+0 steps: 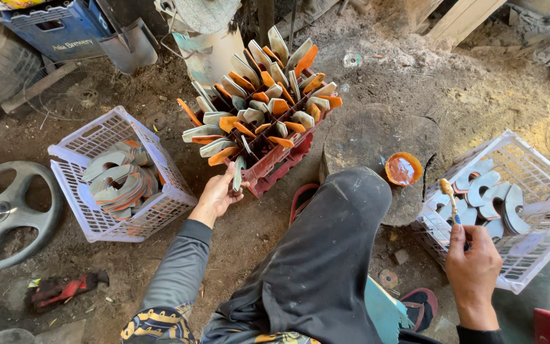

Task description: The person sits on the ground and uses a brush to apply a reddish-brown liquid to curved, blade-like objects. They repeatedly dip the brush into a small container and coat each object before placing it into a red crate.

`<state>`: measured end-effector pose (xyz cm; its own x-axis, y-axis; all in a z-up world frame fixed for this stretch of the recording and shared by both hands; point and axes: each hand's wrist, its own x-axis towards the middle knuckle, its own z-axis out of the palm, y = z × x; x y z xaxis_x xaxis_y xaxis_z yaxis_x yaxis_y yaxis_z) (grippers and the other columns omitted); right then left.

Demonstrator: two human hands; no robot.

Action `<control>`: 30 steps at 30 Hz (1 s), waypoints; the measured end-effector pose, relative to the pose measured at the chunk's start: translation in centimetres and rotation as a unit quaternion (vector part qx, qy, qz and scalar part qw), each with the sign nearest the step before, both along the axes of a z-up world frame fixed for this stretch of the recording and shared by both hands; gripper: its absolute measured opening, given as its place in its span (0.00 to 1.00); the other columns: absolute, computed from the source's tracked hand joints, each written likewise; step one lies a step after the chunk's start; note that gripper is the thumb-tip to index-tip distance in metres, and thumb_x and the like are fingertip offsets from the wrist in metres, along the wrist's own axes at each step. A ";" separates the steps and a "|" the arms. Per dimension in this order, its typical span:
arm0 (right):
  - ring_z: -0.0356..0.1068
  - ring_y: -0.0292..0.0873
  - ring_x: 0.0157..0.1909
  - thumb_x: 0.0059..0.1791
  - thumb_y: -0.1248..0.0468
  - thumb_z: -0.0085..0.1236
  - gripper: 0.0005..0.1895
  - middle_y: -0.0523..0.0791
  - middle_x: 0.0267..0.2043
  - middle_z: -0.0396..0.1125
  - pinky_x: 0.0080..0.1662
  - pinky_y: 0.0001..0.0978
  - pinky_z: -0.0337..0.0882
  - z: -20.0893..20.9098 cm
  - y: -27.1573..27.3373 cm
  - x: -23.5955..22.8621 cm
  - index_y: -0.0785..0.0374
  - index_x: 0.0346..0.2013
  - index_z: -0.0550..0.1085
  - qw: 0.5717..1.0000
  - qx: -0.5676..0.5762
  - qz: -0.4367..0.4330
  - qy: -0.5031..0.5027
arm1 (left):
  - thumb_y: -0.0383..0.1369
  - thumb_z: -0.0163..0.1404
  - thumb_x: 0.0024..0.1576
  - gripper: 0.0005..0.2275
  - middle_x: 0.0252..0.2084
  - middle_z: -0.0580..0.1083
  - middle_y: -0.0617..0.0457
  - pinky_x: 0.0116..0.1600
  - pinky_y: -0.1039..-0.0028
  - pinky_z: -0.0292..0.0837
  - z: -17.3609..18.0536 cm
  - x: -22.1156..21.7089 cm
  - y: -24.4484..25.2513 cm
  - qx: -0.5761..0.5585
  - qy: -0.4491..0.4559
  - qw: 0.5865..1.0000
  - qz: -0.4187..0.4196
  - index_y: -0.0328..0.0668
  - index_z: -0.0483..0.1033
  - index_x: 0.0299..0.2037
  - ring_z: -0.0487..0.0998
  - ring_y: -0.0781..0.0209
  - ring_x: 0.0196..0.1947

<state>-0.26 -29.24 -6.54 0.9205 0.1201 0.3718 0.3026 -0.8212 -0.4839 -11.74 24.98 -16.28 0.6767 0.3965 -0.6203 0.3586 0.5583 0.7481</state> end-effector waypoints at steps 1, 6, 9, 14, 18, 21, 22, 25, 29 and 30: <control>0.73 0.53 0.37 0.62 0.58 0.57 0.15 0.53 0.36 0.72 0.45 0.43 0.70 0.0 0.0 0.0 0.69 0.41 0.74 1.000 0.001 0.000 0.000 | 0.59 0.52 0.54 0.27 0.33 0.77 0.48 0.39 0.65 0.76 -0.1 0.0 0.0 0.000 0.006 1.000 0.004 0.36 0.73 0.37 0.74 0.61 0.29; 0.73 0.53 0.37 0.63 0.58 0.57 0.15 0.53 0.36 0.72 0.45 0.43 0.70 0.3 0.2 0.1 0.69 0.40 0.74 1.000 0.001 0.003 -0.006 | 0.63 0.48 0.55 0.30 0.34 0.71 0.50 0.40 0.63 0.78 -0.3 -0.3 -0.1 -0.006 0.022 1.000 0.009 0.39 0.67 0.45 0.74 0.61 0.32; 0.72 0.53 0.36 0.62 0.58 0.57 0.15 0.53 0.35 0.71 0.44 0.43 0.70 0.4 0.2 -0.1 0.69 0.40 0.74 1.000 0.003 -0.001 -0.001 | 0.64 0.46 0.55 0.33 0.37 0.72 0.47 0.41 0.62 0.79 0.1 -0.5 -0.3 -0.027 0.009 1.000 -0.003 0.37 0.68 0.50 0.75 0.58 0.33; 0.71 0.52 0.34 0.62 0.59 0.57 0.15 0.52 0.34 0.70 0.43 0.44 0.69 0.9 0.6 -0.2 0.69 0.39 0.74 1.000 -0.002 0.001 0.000 | 0.63 0.40 0.57 0.36 0.42 0.74 0.40 0.43 0.61 0.80 1.1 -1.0 -1.2 -0.021 0.039 0.999 -0.015 0.35 0.66 0.58 0.78 0.54 0.38; 0.71 0.53 0.36 0.62 0.59 0.57 0.15 0.52 0.35 0.71 0.43 0.44 0.69 1.1 0.5 -0.4 0.69 0.39 0.74 1.000 -0.001 0.005 -0.014 | 0.64 0.38 0.56 0.35 0.43 0.74 0.38 0.44 0.60 0.80 0.3 -1.7 -1.5 -0.036 0.045 0.998 -0.006 0.40 0.62 0.61 0.78 0.53 0.39; 0.71 0.53 0.35 0.62 0.59 0.57 0.14 0.53 0.35 0.70 0.43 0.44 0.69 1.1 0.3 -0.4 0.69 0.40 0.74 1.000 0.002 -0.003 -0.008 | 0.64 0.37 0.59 0.38 0.46 0.75 0.37 0.44 0.59 0.80 -2.0 -3.3 -2.1 -0.073 0.052 0.996 0.027 0.33 0.59 0.63 0.79 0.51 0.41; 0.71 0.53 0.36 0.62 0.59 0.56 0.14 0.53 0.35 0.71 0.44 0.44 0.69 1.2 0.3 -0.5 0.69 0.40 0.74 1.000 0.003 0.000 -0.018 | 0.64 0.38 0.59 0.38 0.46 0.75 0.37 0.43 0.59 0.81 -3.1 -4.1 -2.7 -0.077 0.085 0.993 0.020 0.32 0.60 0.64 0.79 0.51 0.41; 0.72 0.54 0.38 0.63 0.60 0.55 0.14 0.53 0.36 0.71 0.45 0.44 0.69 2.3 -0.5 -0.5 0.68 0.40 0.74 0.999 0.023 -0.014 -0.043 | 0.66 0.41 0.58 0.39 0.44 0.71 0.43 0.34 0.59 0.71 -6.2 -6.9 -5.5 -0.057 0.180 0.979 -0.077 0.38 0.57 0.65 0.69 0.50 0.35; 0.68 0.53 0.35 0.64 0.60 0.51 0.13 0.54 0.35 0.68 0.41 0.45 0.67 4.7 -1.7 0.0 0.67 0.42 0.73 0.993 0.068 -0.094 -0.021 | 0.61 0.44 0.58 0.36 0.42 0.78 0.31 0.38 0.53 0.76 -8.6 -9.1 -8.7 0.242 0.274 0.875 -0.316 0.26 0.74 0.53 0.83 0.37 0.36; 0.68 0.52 0.35 0.63 0.60 0.51 0.12 0.54 0.35 0.68 0.40 0.44 0.67 5.1 -2.0 0.5 0.67 0.45 0.73 0.992 0.075 -0.090 -0.051 | 0.61 0.46 0.57 0.35 0.47 0.79 0.33 0.47 0.56 0.77 -8.7 -9.4 -9.0 0.282 0.287 0.853 -0.333 0.29 0.76 0.53 0.82 0.41 0.45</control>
